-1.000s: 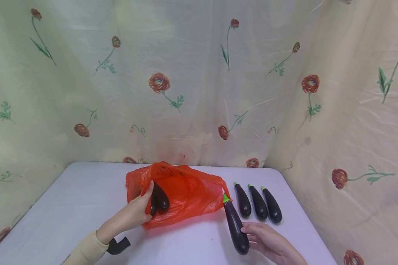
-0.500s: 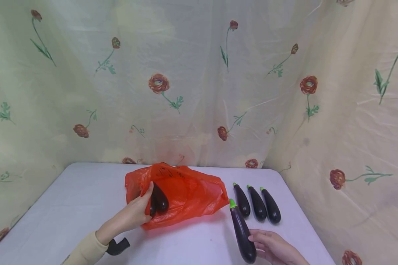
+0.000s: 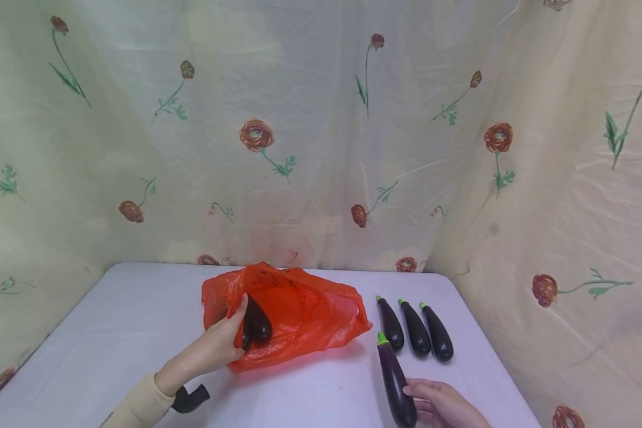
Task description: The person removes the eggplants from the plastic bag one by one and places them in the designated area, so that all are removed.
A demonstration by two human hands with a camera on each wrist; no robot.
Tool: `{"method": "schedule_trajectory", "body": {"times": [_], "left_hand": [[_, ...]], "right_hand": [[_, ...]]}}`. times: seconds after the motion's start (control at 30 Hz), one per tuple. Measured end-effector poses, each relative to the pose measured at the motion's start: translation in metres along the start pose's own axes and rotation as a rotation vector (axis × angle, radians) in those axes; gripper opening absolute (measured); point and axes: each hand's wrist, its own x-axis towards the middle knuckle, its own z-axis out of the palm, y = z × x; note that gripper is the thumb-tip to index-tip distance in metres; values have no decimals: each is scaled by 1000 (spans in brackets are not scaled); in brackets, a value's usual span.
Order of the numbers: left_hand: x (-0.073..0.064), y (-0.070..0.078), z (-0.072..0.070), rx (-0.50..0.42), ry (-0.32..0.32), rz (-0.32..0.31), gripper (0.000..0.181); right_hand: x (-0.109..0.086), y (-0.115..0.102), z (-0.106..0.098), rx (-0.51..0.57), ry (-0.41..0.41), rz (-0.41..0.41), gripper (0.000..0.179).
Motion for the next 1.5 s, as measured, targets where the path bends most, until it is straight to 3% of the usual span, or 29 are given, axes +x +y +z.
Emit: {"method": "schedule_trajectory", "body": {"times": [0.23, 0.6, 1.13, 1.5], "left_hand": [[1, 0, 0, -3, -1, 0, 104], [1, 1, 1, 7, 4, -4, 105], [1, 1, 2, 11, 16, 3, 104], [0, 2, 2, 10, 10, -2, 104]], "right_hand": [[6, 6, 8, -72, 175, 27, 53], [9, 14, 7, -193, 192, 54, 73], [6, 16, 12, -283, 273, -20, 67], [8, 19, 9, -335, 276, -5, 73]]}}
